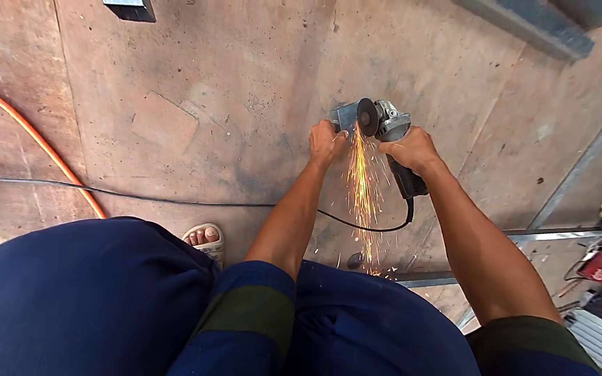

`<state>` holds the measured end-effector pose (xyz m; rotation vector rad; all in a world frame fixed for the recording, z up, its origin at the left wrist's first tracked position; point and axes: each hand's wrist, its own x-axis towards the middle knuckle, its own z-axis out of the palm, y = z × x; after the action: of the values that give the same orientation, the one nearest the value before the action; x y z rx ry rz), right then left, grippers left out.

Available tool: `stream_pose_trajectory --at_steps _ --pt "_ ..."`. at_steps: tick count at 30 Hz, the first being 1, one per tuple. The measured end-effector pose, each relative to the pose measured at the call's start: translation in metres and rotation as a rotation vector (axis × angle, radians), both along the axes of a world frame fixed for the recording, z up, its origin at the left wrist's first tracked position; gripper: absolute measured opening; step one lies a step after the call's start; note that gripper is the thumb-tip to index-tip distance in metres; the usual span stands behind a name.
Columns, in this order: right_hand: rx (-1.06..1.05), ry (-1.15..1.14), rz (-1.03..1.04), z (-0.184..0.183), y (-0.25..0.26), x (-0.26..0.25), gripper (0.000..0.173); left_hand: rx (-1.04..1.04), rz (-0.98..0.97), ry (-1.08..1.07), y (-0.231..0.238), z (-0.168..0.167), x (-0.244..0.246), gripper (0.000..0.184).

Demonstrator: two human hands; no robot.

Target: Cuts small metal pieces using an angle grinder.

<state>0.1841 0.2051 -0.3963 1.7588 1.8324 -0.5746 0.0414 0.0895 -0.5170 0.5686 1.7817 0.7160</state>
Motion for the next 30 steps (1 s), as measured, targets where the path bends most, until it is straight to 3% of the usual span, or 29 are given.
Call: stream_pose_trajectory --at_steps 30 --pt "0.007 0.010 -0.005 0.0014 -0.0036 0.0015 0.062 -0.009 0.002 -0.024 0.0007 0.0022 -0.0014 0.029"
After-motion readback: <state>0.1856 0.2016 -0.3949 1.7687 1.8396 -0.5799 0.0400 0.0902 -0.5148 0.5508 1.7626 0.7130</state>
